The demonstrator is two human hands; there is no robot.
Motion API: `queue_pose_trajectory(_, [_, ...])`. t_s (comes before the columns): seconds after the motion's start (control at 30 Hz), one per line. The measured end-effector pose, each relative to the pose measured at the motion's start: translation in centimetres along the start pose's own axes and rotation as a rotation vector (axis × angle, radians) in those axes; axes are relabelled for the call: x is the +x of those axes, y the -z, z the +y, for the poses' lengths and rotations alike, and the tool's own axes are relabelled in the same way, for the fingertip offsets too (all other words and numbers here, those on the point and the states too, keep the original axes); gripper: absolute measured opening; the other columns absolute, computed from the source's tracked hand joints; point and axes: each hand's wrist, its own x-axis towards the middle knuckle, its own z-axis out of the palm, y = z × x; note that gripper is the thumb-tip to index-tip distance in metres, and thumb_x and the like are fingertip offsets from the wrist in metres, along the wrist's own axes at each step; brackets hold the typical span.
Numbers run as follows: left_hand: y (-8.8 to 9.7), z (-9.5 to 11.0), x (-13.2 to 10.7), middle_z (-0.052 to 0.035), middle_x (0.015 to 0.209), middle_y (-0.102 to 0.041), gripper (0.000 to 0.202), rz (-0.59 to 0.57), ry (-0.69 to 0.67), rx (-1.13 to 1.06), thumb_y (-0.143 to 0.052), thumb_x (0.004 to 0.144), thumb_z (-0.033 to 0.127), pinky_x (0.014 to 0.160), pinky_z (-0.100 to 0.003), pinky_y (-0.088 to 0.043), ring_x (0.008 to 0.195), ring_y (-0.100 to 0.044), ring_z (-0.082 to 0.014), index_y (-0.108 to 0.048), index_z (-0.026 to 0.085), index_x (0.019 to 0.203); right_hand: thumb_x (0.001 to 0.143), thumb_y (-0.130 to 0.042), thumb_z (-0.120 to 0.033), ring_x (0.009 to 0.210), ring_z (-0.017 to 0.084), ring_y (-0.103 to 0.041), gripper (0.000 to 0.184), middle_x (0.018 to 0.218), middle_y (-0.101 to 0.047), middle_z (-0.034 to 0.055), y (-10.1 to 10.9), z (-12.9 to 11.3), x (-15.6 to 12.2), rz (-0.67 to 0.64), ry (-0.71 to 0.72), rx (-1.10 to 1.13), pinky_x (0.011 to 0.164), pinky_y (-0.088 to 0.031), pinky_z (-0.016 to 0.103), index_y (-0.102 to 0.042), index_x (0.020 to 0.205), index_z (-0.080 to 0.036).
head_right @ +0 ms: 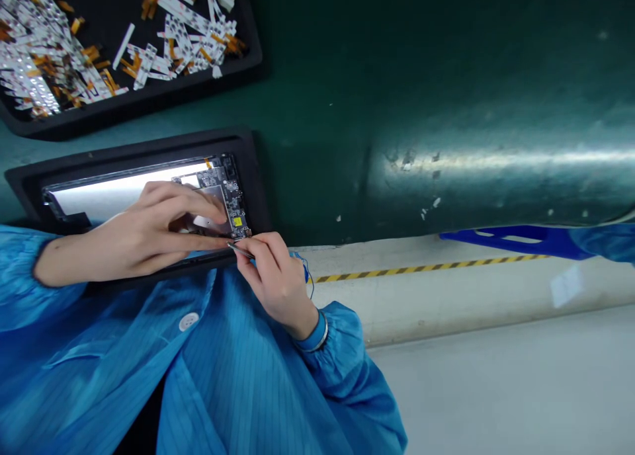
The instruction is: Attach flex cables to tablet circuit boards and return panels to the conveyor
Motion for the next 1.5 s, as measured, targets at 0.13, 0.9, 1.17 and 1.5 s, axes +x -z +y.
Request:
queue_pose_trajectory(0.13, [-0.2, -0.2, -0.2, -0.0051, 0.124, -0.064, 0.031, 0.018, -0.029, 0.06, -0.04, 0.105, 0.032, 0.095, -0.039, -0.036, 0.119, -0.055, -0.024, -0.064, 0.031, 0.125, 0.091, -0.07, -0.024, 0.066, 0.01, -0.06, 0.014, 0.081, -0.061, -0.0003, 0.5, 0.0, 0.5, 0.052, -0.081, -0.044, 0.052, -0.048, 0.021, -0.057, 0.086, -0.021])
queue_pose_trajectory(0.9, [0.5, 1.5, 0.7, -0.0106, 0.105, -0.068, 0.023, 0.009, -0.089, 0.401, -0.045, 0.102, 0.023, 0.08, -0.039, -0.049, 0.098, -0.063, -0.0259, -0.066, 0.015, 0.104, 0.084, -0.077, -0.023, 0.048, 0.002, -0.041, 0.016, 0.089, -0.056, -0.0018, 2.5, 1.2, 1.6, -0.139, -0.175, 0.187, 0.047, -0.042, 0.019, -0.064, 0.093, -0.019])
queue_pose_trajectory(1.17, [-1.0, 3.1, 4.0, -0.01, 0.084, -0.06, 0.024, -0.047, -0.092, 0.616, -0.039, 0.099, 0.014, 0.066, -0.035, -0.05, 0.08, -0.058, -0.0244, -0.06, 0.012, 0.088, 0.097, -0.061, -0.025, 0.06, 0.007, -0.055, 0.01, 0.083, -0.064, 0.0011, 2.5, 1.2, 1.3, -0.119, 0.208, -0.2, 0.05, -0.043, 0.019, -0.068, 0.094, -0.018])
queue_pose_trajectory(1.5, [-1.3, 4.1, 4.5, -0.008, 0.077, -0.055, 0.038, -0.107, 0.022, 0.676, -0.026, 0.096, 0.006, 0.057, -0.03, -0.047, 0.075, -0.061, -0.0219, -0.063, 0.01, 0.089, 0.101, -0.042, -0.01, 0.057, 0.008, -0.057, 0.031, 0.073, -0.066, 0.0017, 3.7, 1.7, 3.2, -0.271, 0.602, -0.352, 0.046, -0.04, 0.023, -0.07, 0.086, -0.013])
